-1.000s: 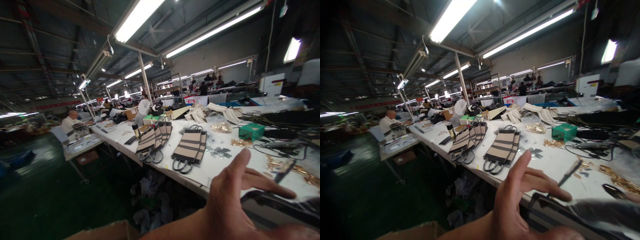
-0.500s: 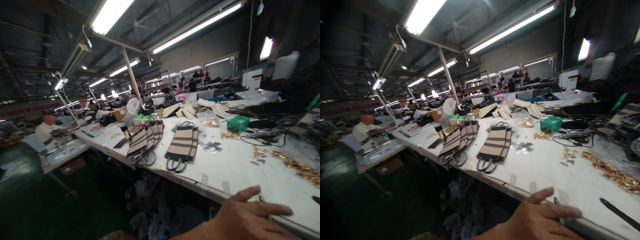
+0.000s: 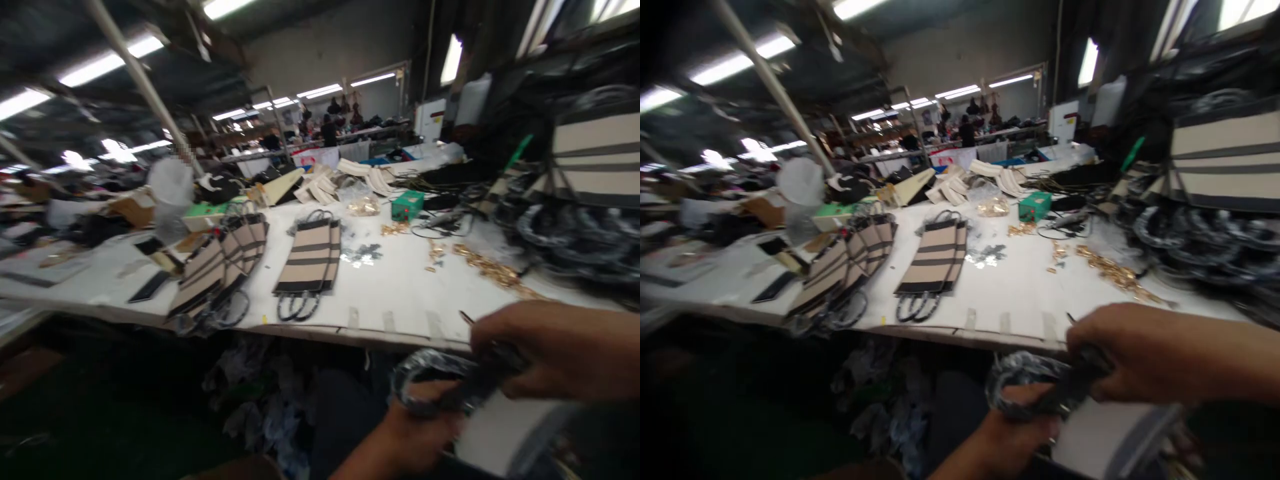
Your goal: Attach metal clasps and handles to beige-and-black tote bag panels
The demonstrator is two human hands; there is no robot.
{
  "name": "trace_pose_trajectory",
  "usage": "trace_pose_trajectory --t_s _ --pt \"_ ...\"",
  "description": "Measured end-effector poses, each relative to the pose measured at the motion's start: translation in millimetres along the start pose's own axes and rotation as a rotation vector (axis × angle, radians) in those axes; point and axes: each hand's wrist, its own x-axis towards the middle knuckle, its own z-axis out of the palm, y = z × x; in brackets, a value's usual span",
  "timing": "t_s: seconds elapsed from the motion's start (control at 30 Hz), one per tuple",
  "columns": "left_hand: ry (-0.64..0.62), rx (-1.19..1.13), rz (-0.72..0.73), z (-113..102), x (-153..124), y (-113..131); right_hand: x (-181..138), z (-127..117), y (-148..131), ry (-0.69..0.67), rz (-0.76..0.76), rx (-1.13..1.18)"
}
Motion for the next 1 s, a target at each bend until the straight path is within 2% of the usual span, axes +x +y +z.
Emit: trace_pose_trajectory --t_s 0.13,0.3,0.53,0.73,0.8,0.87,0.93,1.0 --pt "0.189 -0.226 -0.072 3.4 14.9 -32.8 0.3 -3.5 47.2 -0.199 0.152 -0.078" --pt "0.383 -0.475 -0.146 -3.4 32.5 -60.1 13.0 -0.3 75.3 -0.377 0.058 -0.162" --pt "0.598 -0.675 -0.196 -20.1 56.1 -74.4 72.4 40.7 84.2 -0.43 0.039 -0.217" --pt "0.643 -0.714 -0.229 -22.4 69.2 -69.9 83.9 53.4 109.1 -0.425 0.097 -0.096" --pt "0.674 -0.707 -0.243 -22.0 74.1 -66.4 82.2 54.2 118.9 -0.409 0.124 -0.055" --pt "0.718 -0.695 -0.252 -21.1 78.8 -63.4 77.0 55.2 125.0 -0.332 0.131 -0.006" --pt "0.752 -0.69 -0.259 -19.7 82.7 -60.6 66.7 56.0 124.3 -0.131 0.138 0.116" --pt "0.776 -0.7 -0.265 -18.0 85.2 -57.8 51.9 57.0 115.7 0.147 0.183 0.364"
